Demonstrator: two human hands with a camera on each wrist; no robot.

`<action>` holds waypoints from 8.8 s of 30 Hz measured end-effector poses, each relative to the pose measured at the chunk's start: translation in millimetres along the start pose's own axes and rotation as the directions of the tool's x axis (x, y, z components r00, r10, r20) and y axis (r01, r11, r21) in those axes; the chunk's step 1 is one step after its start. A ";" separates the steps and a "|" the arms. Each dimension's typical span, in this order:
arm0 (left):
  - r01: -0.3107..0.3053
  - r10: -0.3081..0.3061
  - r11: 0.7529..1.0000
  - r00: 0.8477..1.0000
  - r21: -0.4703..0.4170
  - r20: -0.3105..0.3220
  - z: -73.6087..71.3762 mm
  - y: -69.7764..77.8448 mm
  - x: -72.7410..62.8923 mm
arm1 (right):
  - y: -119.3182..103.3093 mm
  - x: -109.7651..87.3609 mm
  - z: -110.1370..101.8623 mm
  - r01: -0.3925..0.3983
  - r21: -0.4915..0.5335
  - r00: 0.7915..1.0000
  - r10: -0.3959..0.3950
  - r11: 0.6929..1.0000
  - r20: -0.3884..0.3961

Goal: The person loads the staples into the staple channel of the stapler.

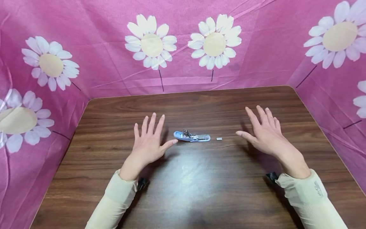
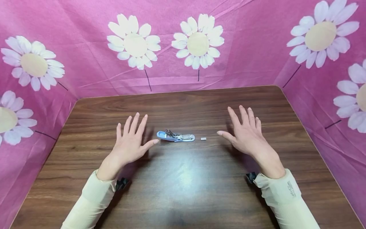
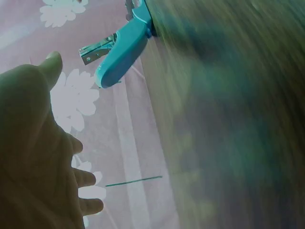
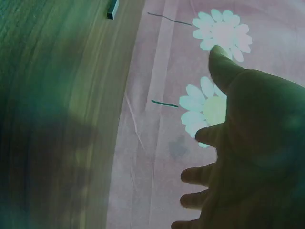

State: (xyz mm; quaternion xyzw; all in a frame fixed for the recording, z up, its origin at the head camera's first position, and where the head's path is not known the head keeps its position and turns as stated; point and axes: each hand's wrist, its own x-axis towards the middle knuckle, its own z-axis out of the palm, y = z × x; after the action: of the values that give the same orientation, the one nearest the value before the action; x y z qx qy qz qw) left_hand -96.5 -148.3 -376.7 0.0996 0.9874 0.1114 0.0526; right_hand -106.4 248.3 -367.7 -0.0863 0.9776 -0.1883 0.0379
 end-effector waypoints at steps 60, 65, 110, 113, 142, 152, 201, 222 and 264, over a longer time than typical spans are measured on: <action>-0.118 0.124 0.903 0.992 -0.413 -0.012 26.0 8.0 39.4 | -8.6 43.8 54.1 0.135 0.226 0.985 -0.155 0.965 0.077; -0.121 0.129 0.904 0.992 -0.410 -0.009 25.4 8.5 38.4 | -13.1 42.2 57.0 0.156 0.227 0.978 -0.182 0.961 0.099; -0.116 0.128 0.899 0.992 -0.422 -0.001 23.3 9.6 37.4 | -16.5 42.6 54.8 0.206 0.177 0.976 -0.215 0.963 0.035; -0.121 0.130 0.902 0.991 -0.415 -0.007 23.7 9.4 37.5 | -16.9 42.5 50.8 0.179 0.200 0.982 -0.187 0.963 0.022; -0.122 0.131 0.902 0.991 -0.414 -0.006 22.3 10.0 37.0 | -30.9 40.4 38.5 0.172 0.423 0.984 -0.139 0.889 -0.109; -0.121 0.132 0.902 0.991 -0.415 -0.003 21.4 10.6 36.8 | -29.0 42.2 30.0 0.180 0.398 0.983 -0.148 0.899 -0.111; -0.109 0.126 0.912 0.992 -0.395 0.018 22.7 13.2 41.3 | -50.5 56.3 50.4 0.154 0.426 0.988 -0.151 0.891 -0.042; -0.133 0.138 0.919 0.990 -0.371 -0.013 24.3 12.8 42.6 | -62.2 56.4 68.8 0.237 0.353 0.969 -0.246 0.905 -0.021; -0.105 0.106 0.928 0.994 -0.358 -0.017 24.6 15.8 41.2 | -68.4 56.0 77.8 0.342 0.141 0.939 -0.344 0.929 -0.010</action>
State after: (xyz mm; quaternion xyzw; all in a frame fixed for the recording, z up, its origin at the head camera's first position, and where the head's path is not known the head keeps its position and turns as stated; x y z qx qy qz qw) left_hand -130.7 -119.5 -400.3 0.1416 0.9437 0.2918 0.0652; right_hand -142.5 147.4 -416.5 -0.2544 0.9314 -0.2599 0.0175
